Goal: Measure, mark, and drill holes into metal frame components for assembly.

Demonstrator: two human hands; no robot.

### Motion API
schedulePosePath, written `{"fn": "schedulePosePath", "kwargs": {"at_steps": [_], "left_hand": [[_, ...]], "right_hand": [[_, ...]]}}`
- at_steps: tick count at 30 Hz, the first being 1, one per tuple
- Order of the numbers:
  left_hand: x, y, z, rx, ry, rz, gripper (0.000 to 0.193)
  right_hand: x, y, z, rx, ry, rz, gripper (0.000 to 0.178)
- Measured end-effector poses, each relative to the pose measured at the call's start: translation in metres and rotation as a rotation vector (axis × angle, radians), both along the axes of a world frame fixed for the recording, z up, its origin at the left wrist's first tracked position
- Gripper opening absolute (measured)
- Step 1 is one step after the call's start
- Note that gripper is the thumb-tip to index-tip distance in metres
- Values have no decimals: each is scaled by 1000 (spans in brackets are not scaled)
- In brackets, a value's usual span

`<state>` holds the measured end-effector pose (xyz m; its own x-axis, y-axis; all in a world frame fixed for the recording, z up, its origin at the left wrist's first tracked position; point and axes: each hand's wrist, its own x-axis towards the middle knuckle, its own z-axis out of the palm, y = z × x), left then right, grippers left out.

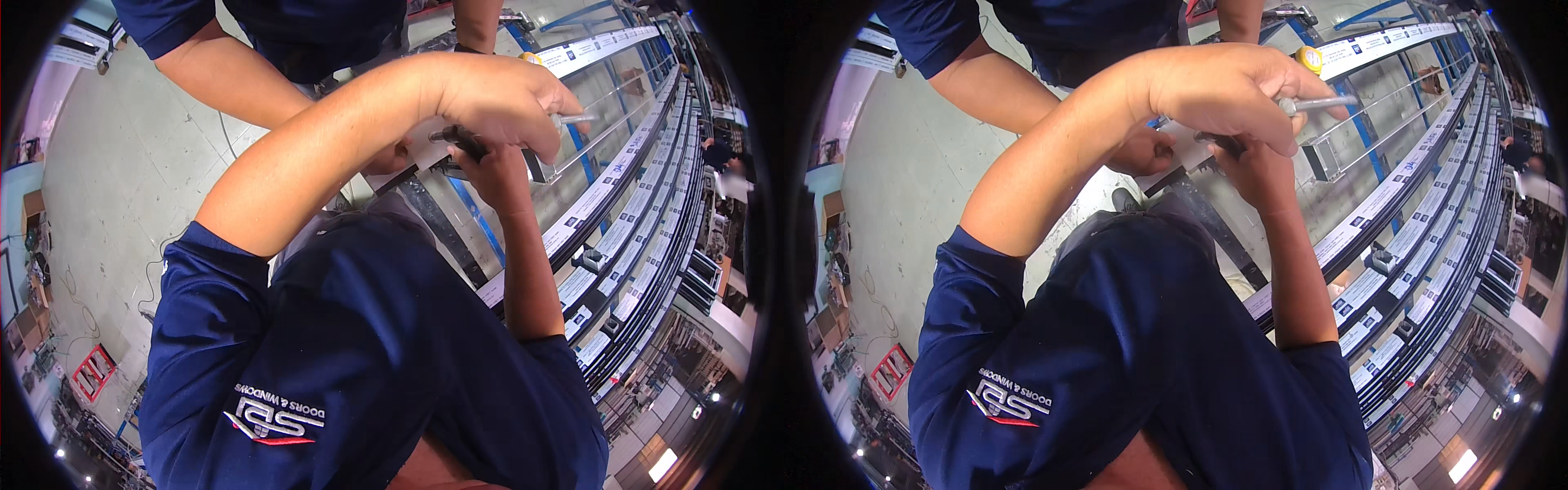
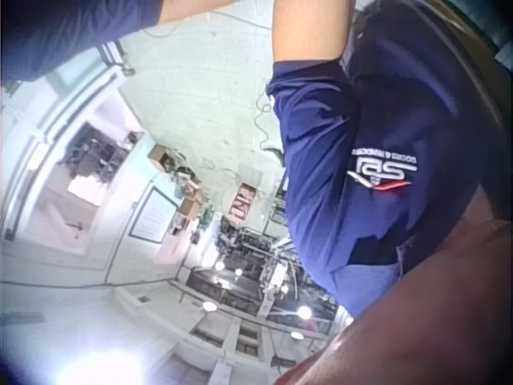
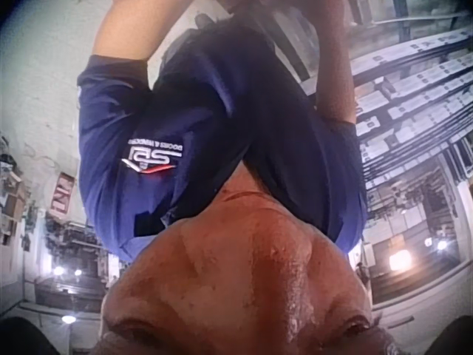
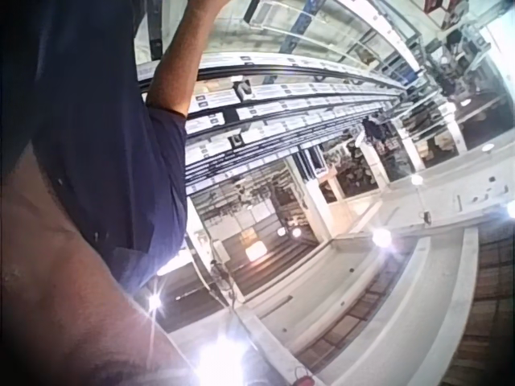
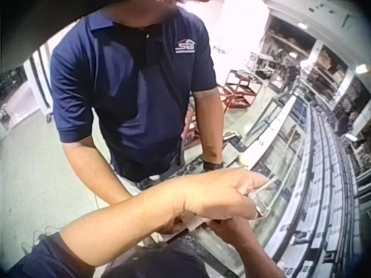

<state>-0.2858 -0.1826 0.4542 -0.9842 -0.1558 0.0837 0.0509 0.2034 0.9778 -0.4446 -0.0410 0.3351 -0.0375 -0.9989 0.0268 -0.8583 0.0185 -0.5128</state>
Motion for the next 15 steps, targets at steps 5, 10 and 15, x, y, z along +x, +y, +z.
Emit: {"fn": "schedulePosePath", "kwargs": {"at_steps": [5, 10, 15], "left_hand": [[-1, -6, 1, 25, -21, -79, 64], [1, 11, -7, -218, 138, 151, 64], [-8, 56, -9, -44, 235, 564, 82]], "right_hand": [[3, 2, 1, 144, 74, -74, 35], [-3, 3, -8, 16, -36, -56, 33], [-6, -3, -31, -112, -188, -42, 55]]}}
